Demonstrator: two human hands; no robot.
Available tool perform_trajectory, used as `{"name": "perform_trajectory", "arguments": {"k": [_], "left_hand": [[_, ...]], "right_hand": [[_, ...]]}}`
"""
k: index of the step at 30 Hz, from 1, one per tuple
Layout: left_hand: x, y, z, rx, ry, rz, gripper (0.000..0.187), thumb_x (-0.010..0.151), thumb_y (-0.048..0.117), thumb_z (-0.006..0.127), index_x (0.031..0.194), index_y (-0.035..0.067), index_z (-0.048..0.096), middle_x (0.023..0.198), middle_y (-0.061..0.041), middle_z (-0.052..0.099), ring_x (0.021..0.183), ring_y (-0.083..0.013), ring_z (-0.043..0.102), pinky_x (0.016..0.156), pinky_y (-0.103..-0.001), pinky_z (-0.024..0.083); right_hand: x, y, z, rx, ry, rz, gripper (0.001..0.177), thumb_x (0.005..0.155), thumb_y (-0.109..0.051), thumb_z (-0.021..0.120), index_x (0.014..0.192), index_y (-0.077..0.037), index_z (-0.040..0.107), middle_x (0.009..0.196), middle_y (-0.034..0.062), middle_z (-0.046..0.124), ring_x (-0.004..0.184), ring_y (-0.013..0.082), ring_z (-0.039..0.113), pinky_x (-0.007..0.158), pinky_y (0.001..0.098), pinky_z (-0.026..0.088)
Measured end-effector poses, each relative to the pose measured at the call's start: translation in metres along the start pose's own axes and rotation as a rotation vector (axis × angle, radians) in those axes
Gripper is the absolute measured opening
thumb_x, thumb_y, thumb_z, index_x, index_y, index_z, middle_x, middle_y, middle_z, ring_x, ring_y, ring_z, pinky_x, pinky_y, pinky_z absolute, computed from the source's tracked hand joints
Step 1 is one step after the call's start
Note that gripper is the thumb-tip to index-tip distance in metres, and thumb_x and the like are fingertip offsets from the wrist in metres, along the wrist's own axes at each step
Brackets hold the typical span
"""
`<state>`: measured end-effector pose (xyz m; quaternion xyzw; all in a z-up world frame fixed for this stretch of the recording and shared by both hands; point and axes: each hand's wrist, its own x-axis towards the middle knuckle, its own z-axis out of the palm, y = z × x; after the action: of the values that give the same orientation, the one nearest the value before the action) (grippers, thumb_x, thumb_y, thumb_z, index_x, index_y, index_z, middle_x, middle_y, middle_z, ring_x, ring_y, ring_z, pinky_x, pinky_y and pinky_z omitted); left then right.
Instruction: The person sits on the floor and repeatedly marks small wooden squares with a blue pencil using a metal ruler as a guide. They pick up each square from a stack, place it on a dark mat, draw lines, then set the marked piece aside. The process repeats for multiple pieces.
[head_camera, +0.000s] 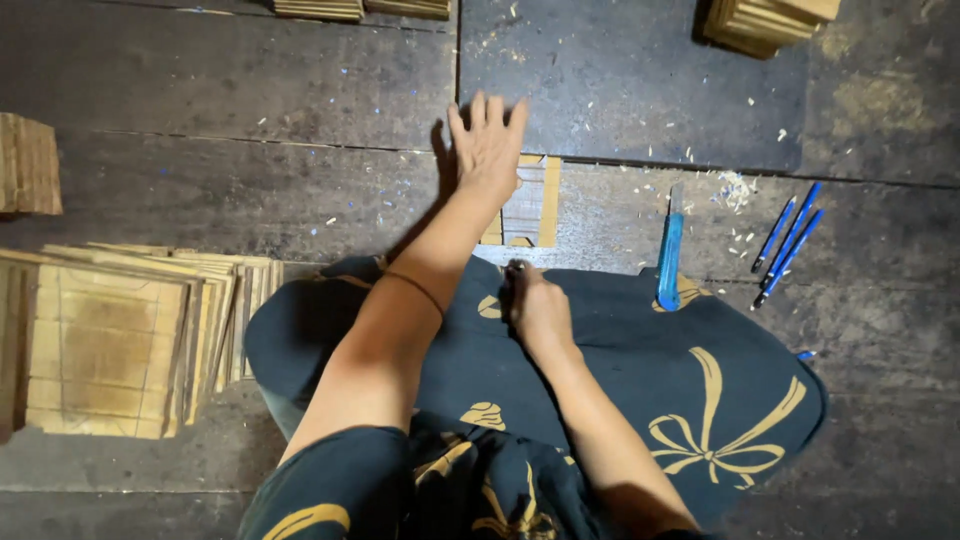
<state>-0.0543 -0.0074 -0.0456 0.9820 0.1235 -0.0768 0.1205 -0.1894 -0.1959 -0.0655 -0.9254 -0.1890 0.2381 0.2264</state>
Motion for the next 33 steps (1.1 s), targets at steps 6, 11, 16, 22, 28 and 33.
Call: {"name": "perform_trajectory", "arguments": {"k": [6, 11, 16, 22, 28, 33], "left_hand": [[-0.041, 0.007, 0.035, 0.055, 0.600, 0.267, 0.009, 0.077, 0.011, 0.072, 0.074, 0.019, 0.072, 0.073, -0.003, 0.067, 0.082, -0.0224, 0.060, 0.100, -0.064, 0.029], [-0.074, 0.005, 0.029, 0.280, -0.127, 0.205, 0.073, 0.083, 0.054, 0.078, 0.141, 0.015, 0.059, 0.146, -0.004, 0.055, 0.123, -0.0216, 0.045, 0.112, -0.065, 0.015], [-0.086, 0.002, 0.009, 0.137, -0.151, 0.205, 0.079, 0.082, 0.045, 0.082, 0.145, 0.009, 0.054, 0.151, -0.006, 0.049, 0.125, -0.0246, 0.045, 0.111, -0.066, 0.014], [-0.096, 0.009, -0.021, 0.086, -0.215, 0.118, 0.077, 0.082, 0.035, 0.085, 0.147, 0.013, 0.052, 0.154, -0.001, 0.045, 0.130, -0.0254, 0.042, 0.110, -0.066, 0.015], [-0.098, 0.010, -0.031, 0.079, -0.249, 0.085, 0.072, 0.080, 0.038, 0.086, 0.141, 0.012, 0.057, 0.153, 0.000, 0.044, 0.130, -0.0261, 0.041, 0.108, -0.065, 0.017], [-0.087, 0.010, -0.013, 0.099, -0.264, 0.089, 0.057, 0.081, 0.041, 0.085, 0.128, 0.014, 0.068, 0.148, 0.001, 0.047, 0.130, -0.0251, 0.041, 0.108, -0.066, 0.016]], "right_hand": [[0.029, 0.043, -0.030, 0.110, 0.341, 0.164, 0.020, 0.100, -0.023, 0.064, 0.118, -0.017, 0.072, 0.091, 0.0200, 0.077, 0.097, 0.0467, 0.071, 0.084, 0.0554, 0.056], [0.064, 0.056, -0.048, 0.262, 0.484, 0.073, 0.015, 0.102, -0.016, 0.062, 0.110, -0.012, 0.073, 0.095, 0.0219, 0.075, 0.100, 0.0498, 0.068, 0.084, 0.0564, 0.053], [0.110, 0.039, -0.052, 0.279, 0.493, -0.027, 0.013, 0.101, -0.018, 0.065, 0.109, -0.015, 0.075, 0.094, 0.0185, 0.076, 0.100, 0.0451, 0.070, 0.086, 0.0547, 0.054], [0.149, 0.020, -0.046, 0.248, 0.427, -0.185, 0.014, 0.101, -0.019, 0.065, 0.110, -0.015, 0.075, 0.096, 0.0169, 0.076, 0.098, 0.0434, 0.070, 0.085, 0.0536, 0.055], [0.167, 0.010, -0.039, 0.132, 0.379, -0.248, 0.013, 0.100, -0.021, 0.066, 0.107, -0.020, 0.076, 0.090, 0.0121, 0.076, 0.094, 0.0375, 0.073, 0.080, 0.0490, 0.057], [0.178, 0.013, -0.033, 0.009, 0.390, -0.346, 0.010, 0.098, -0.017, 0.068, 0.103, -0.017, 0.076, 0.083, 0.0128, 0.074, 0.085, 0.0356, 0.074, 0.074, 0.0457, 0.059]]}}
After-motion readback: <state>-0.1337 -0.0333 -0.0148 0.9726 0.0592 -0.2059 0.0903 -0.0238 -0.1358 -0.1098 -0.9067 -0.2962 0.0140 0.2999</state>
